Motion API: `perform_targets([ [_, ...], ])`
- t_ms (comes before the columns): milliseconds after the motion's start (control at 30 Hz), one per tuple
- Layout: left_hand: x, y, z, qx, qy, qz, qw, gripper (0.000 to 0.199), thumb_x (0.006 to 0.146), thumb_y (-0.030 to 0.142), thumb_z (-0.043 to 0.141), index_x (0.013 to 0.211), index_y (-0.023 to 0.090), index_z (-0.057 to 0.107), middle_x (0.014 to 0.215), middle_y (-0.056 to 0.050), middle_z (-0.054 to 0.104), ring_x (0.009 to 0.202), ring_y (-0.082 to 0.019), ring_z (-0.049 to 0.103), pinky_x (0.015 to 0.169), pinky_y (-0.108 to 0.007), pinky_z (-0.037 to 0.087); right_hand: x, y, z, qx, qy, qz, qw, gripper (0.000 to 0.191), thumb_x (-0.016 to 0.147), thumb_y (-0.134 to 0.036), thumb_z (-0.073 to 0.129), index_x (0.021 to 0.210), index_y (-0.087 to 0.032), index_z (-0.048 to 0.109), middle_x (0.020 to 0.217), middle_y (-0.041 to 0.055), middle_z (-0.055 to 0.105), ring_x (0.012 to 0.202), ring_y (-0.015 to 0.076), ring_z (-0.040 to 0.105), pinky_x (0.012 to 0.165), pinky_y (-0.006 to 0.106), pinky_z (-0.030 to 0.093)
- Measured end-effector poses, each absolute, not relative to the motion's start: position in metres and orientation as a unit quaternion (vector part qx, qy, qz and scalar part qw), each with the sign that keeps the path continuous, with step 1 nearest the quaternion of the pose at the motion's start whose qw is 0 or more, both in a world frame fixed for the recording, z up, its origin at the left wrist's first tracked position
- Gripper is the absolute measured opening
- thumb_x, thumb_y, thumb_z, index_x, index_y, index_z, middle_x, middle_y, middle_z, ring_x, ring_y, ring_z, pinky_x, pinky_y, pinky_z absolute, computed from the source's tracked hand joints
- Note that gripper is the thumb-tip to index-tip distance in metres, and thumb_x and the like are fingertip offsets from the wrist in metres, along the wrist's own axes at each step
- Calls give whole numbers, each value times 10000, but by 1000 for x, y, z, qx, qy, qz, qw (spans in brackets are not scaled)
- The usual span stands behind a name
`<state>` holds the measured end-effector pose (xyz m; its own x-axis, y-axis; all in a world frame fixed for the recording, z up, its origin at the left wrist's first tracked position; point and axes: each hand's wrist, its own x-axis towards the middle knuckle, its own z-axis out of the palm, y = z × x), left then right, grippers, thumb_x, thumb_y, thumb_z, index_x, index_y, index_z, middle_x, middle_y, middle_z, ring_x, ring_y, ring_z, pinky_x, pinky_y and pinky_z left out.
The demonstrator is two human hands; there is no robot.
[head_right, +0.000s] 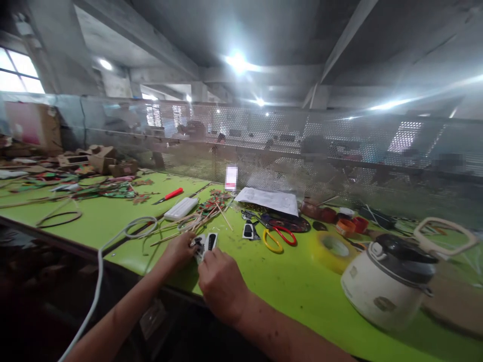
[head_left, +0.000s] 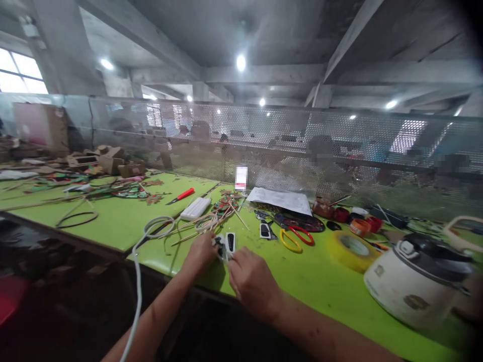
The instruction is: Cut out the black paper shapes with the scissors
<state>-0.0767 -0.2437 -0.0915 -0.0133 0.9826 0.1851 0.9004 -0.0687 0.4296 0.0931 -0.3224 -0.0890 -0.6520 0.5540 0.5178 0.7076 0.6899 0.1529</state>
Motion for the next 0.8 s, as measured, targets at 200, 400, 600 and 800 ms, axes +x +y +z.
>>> perform_targets([
  [200, -70, -239, -87, 714, 658, 216, 104, 251, 824, 173, 478, 620, 164, 625, 662, -94, 657, 705, -213, 626, 698, -319, 424, 78, -330, -96, -263, -931, -182, 176, 74, 785, -90, 643, 723, -129, 631, 738, 70, 585, 722, 239, 509, 552, 338, 384],
  [400, -75, -258, -71, 721, 612, 293, 139, 281, 828, 249, 457, 963, 174, 691, 932, -135, 699, 883, -266, 634, 751, -333, 427, 81, -350, -89, -222, -945, -142, 195, 116, 780, -64, 624, 676, -106, 651, 693, 76, 584, 668, 225, 483, 525, 340, 369],
  [600, -64, -244, -59, 716, 515, 341, 326, 328, 803, 395, 527, 941, 155, 702, 738, -58, 704, 643, -200, 634, 618, -305, 480, 119, -373, -64, -297, -883, 12, 363, 273, 822, -30, 476, 998, -100, 673, 882, 101, 619, 791, 205, 545, 666, 310, 457],
  [800, -7, -206, -30, 690, 343, 299, 562, 384, 780, 476, 629, 918, 123, 692, 876, -130, 725, 805, -212, 673, 785, -374, 519, 193, -308, -56, -454, -684, 180, 541, 506, 853, -93, 508, 1348, -195, 472, 1061, 68, 669, 806, 154, 644, 750, 302, 527],
])
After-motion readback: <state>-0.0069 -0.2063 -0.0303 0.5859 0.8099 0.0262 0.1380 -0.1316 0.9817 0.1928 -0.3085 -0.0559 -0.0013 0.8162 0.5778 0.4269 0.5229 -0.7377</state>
